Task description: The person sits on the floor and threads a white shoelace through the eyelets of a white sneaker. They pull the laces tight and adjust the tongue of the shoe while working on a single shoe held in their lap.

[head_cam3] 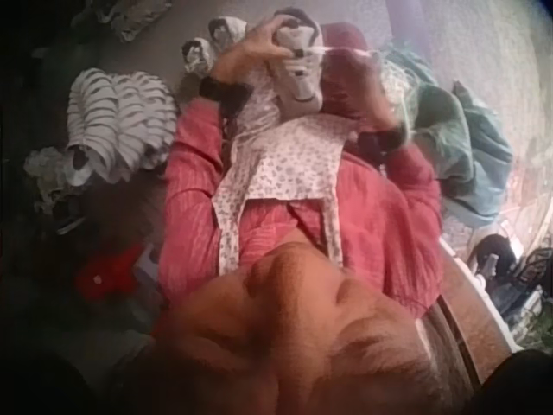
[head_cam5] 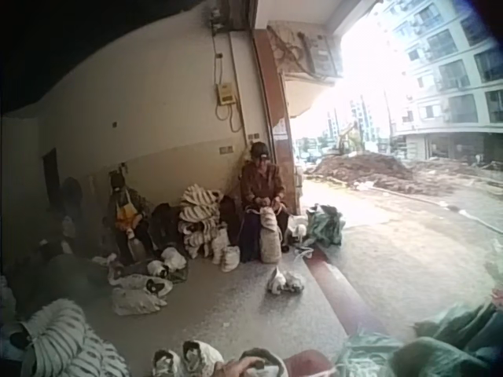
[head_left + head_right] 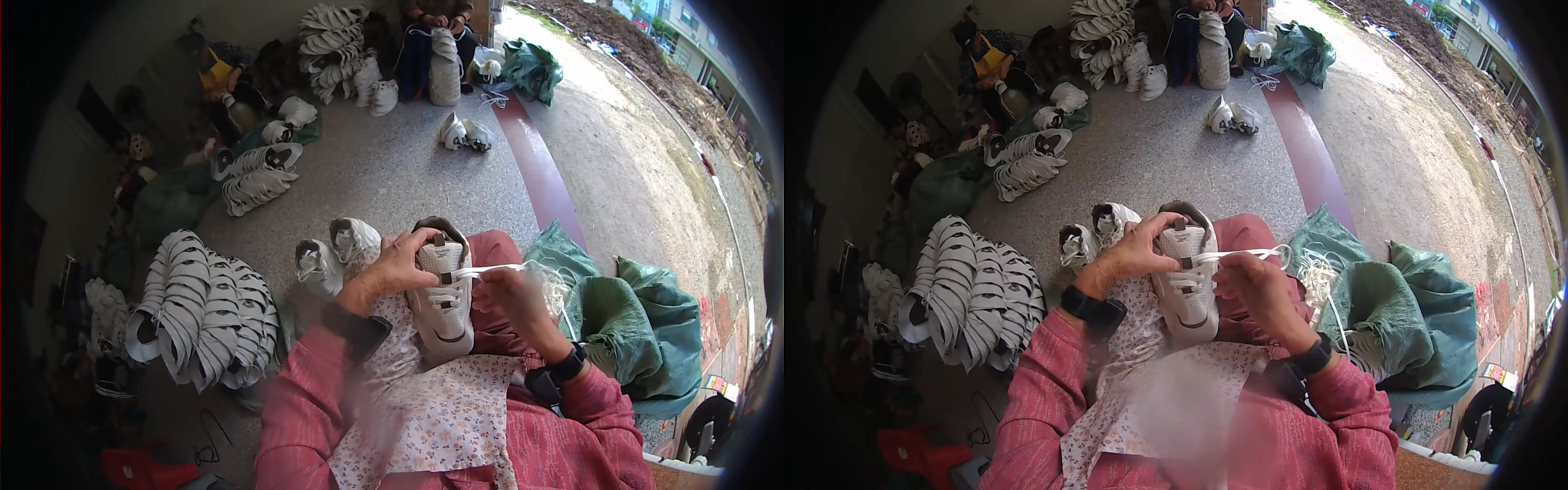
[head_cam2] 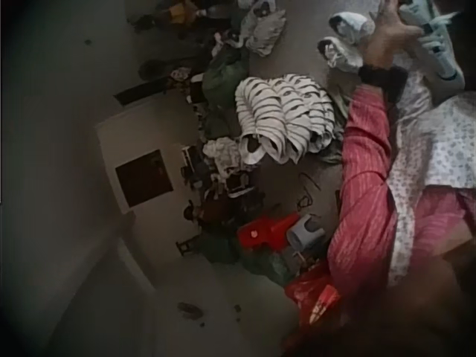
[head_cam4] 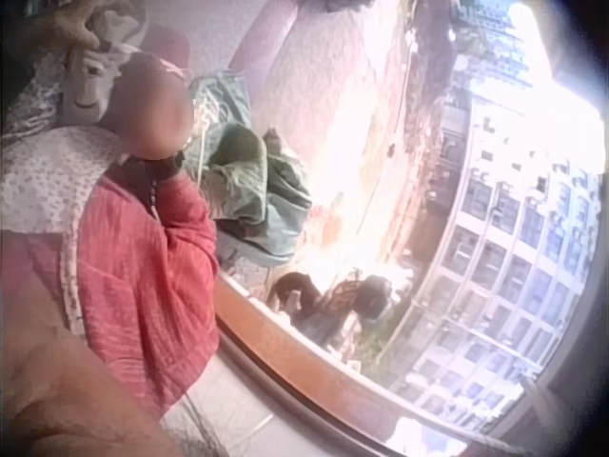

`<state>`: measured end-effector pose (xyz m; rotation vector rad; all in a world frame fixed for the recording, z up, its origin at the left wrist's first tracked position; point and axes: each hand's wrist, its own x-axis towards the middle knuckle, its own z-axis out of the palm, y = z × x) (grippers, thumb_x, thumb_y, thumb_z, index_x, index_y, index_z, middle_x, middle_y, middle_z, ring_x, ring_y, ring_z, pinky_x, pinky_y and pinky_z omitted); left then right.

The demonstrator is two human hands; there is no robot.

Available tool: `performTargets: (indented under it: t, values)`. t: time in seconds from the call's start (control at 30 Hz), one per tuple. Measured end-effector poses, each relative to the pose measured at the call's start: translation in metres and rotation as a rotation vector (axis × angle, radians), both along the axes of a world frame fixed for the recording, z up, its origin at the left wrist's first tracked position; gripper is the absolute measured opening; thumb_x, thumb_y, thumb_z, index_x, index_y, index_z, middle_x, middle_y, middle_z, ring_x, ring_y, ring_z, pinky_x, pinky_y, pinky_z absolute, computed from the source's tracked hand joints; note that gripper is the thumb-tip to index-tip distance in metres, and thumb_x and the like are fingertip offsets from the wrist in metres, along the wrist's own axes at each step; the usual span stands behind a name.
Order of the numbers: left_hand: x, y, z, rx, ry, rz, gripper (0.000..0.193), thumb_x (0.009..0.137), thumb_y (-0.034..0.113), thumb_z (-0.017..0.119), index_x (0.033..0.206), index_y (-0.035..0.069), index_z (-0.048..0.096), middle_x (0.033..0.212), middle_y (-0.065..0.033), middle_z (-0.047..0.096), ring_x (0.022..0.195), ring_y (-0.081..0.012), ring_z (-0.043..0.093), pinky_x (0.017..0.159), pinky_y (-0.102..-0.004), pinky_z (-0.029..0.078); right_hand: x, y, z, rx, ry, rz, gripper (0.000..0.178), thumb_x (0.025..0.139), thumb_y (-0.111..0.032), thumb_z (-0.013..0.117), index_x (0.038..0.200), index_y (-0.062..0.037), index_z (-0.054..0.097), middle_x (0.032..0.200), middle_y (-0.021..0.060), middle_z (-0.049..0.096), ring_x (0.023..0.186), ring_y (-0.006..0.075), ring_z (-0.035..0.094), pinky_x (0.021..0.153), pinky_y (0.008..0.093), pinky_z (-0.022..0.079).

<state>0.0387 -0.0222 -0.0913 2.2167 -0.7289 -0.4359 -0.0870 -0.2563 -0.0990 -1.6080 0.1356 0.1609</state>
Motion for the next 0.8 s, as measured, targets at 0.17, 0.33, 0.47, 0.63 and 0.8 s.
performTargets:
  t: [0.17, 0.33, 0.47, 0.63, 0.8]
  values:
    - [0.003, 0.003, -0.007, -0.193, 0.128, -0.016, 0.078, 0.065, 0.009, 0.084, 0.137, 0.006, 0.055, 0.124, -0.0073, 0.065, 0.113, -0.0175, 0.061, 0.099, -0.0323, 0.049, 0.015, 0.022, -0.009, -0.582, -0.648, 0.033, 0.013, 0.087, -0.008, 0.072, 0.099, -0.0077, 0.071, 0.090, 0.0081, 0.067, 0.078, 0.0240, 0.069, 0.067, 0.0333, 0.053]
    - [0.003, 0.000, -0.006, -0.214, 0.215, -0.036, 0.071, 0.066, 0.005, 0.084, 0.132, 0.005, 0.057, 0.117, -0.0035, 0.067, 0.107, -0.0136, 0.062, 0.095, -0.0301, 0.050, 0.020, 0.029, -0.018, -0.675, -0.639, -0.007, 0.006, 0.088, -0.013, 0.069, 0.094, -0.0097, 0.070, 0.086, 0.0070, 0.062, 0.078, 0.0283, 0.067, 0.067, 0.0375, 0.052]
    - [0.005, 0.002, -0.014, -0.217, 0.234, -0.032, 0.065, 0.067, 0.005, 0.084, 0.128, 0.004, 0.060, 0.114, -0.0027, 0.068, 0.104, -0.0129, 0.063, 0.093, -0.0300, 0.051, 0.020, 0.031, -0.020, -0.725, -0.645, -0.035, 0.003, 0.091, -0.013, 0.066, 0.093, -0.0110, 0.067, 0.088, 0.0065, 0.060, 0.077, 0.0292, 0.066, 0.065, 0.0385, 0.051]
    - [0.003, 0.003, -0.019, -0.252, 0.206, -0.008, 0.061, 0.062, 0.020, 0.085, 0.119, 0.011, 0.067, 0.108, -0.0058, 0.071, 0.107, -0.0207, 0.063, 0.104, -0.0366, 0.032, 0.016, 0.033, -0.013, -0.751, -0.665, -0.032, 0.003, 0.092, -0.012, 0.065, 0.095, -0.0111, 0.065, 0.091, 0.0074, 0.057, 0.076, 0.0300, 0.065, 0.064, 0.0391, 0.051]
    - [0.002, 0.001, -0.003, -0.178, 0.244, -0.030, 0.058, 0.068, 0.005, 0.084, 0.123, 0.004, 0.063, 0.110, -0.0016, 0.069, 0.102, -0.0117, 0.063, 0.092, -0.0290, 0.050, 0.015, 0.030, -0.016, -0.776, -0.657, 0.000, 0.004, 0.093, -0.012, 0.064, 0.096, -0.0100, 0.063, 0.093, 0.0078, 0.057, 0.076, 0.0307, 0.065, 0.063, 0.0402, 0.051]
